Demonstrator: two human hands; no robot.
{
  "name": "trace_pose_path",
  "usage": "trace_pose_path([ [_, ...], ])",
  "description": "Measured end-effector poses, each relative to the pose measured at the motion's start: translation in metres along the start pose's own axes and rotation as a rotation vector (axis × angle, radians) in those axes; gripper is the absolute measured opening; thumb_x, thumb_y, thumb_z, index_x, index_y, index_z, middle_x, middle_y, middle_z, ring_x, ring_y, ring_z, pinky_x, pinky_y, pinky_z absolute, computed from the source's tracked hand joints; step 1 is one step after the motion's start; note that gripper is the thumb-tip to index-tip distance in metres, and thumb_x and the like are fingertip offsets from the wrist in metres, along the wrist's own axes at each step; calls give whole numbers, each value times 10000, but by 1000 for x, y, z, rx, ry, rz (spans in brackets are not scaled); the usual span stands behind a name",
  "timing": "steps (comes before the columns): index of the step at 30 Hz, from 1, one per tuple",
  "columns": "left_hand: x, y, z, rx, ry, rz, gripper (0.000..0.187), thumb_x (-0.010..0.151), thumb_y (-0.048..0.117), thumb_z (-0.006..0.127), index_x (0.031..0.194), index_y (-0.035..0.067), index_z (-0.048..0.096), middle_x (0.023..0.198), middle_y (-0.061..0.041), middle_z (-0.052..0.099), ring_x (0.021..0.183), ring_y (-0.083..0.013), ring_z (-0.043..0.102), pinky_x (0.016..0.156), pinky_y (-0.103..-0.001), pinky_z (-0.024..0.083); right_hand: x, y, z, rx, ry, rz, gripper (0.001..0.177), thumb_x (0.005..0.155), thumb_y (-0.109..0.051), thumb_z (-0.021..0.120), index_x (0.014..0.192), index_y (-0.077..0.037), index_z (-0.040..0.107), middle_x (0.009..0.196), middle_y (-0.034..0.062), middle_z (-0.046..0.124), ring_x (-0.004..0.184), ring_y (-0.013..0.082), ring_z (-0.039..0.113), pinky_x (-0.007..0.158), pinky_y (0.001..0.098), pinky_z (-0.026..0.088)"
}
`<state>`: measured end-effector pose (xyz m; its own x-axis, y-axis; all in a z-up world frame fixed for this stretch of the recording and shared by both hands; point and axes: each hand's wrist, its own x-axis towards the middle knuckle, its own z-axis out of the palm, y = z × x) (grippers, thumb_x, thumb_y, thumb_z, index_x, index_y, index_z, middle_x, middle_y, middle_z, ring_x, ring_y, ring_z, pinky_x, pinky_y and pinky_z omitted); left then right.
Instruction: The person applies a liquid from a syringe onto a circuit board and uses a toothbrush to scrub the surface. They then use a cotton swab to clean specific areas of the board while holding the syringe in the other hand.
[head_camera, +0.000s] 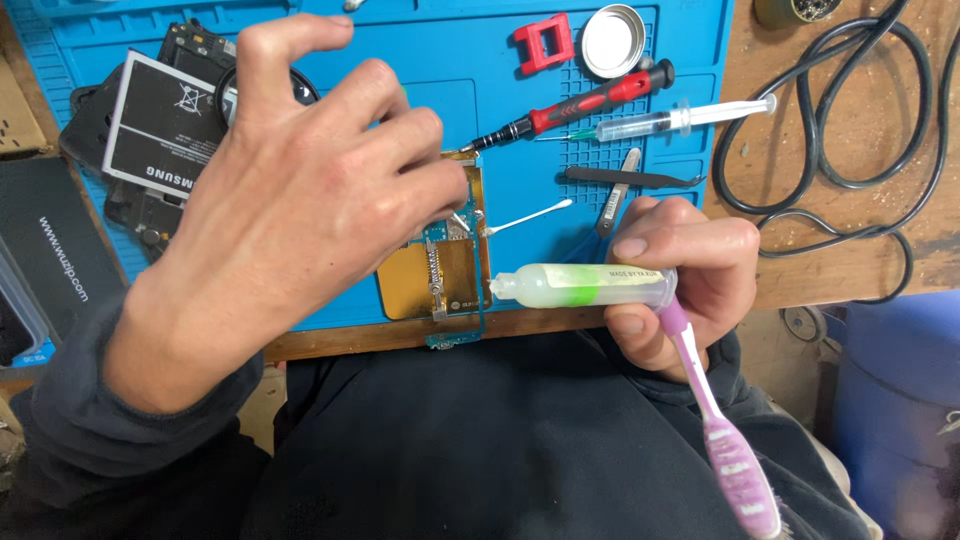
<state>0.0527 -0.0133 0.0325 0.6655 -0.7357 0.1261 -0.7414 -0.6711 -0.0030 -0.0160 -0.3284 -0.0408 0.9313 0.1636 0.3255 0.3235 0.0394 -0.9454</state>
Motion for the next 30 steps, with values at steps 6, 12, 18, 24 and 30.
trace_pose_path([
  [6,-2,-3,5,-73,-34,-6,266,1239,225,974,1068,333,801,964,85,669,1063,-242,699,1209,-582,473,0,-1,-1,-11,-10,10,398,1100,-415,772,1232,-98,572,985,68,630,706,161,581,748,354,472],
  [12,-4,-8,13,-121,-34,3,230,1212,311,985,1065,329,810,950,82,666,1078,-255,688,1200,-601,452,-1,0,-3,-5,-25,9,381,1095,-391,772,1243,-96,581,991,66,630,714,157,582,742,347,475],
  [18,-5,-9,19,-179,-31,6,234,1206,398,989,1086,333,799,979,80,662,1096,-257,682,1225,-623,418,-2,2,-4,12,-19,10,385,1089,-389,782,1241,-91,592,1005,62,637,719,156,589,747,344,475],
  [24,-4,-8,14,-94,-12,4,278,1236,346,1010,1035,314,820,934,105,667,1093,-240,695,1216,-596,430,-1,1,-2,2,-13,5,386,1096,-389,775,1246,-93,580,1000,64,627,718,153,578,745,340,473],
  [30,-7,-12,15,-122,13,-16,310,1275,337,985,1034,313,793,1006,103,678,1138,-251,689,1198,-601,419,-3,2,-4,-1,-16,5,398,1092,-396,783,1246,-83,591,1006,71,633,725,160,582,744,346,473],
])
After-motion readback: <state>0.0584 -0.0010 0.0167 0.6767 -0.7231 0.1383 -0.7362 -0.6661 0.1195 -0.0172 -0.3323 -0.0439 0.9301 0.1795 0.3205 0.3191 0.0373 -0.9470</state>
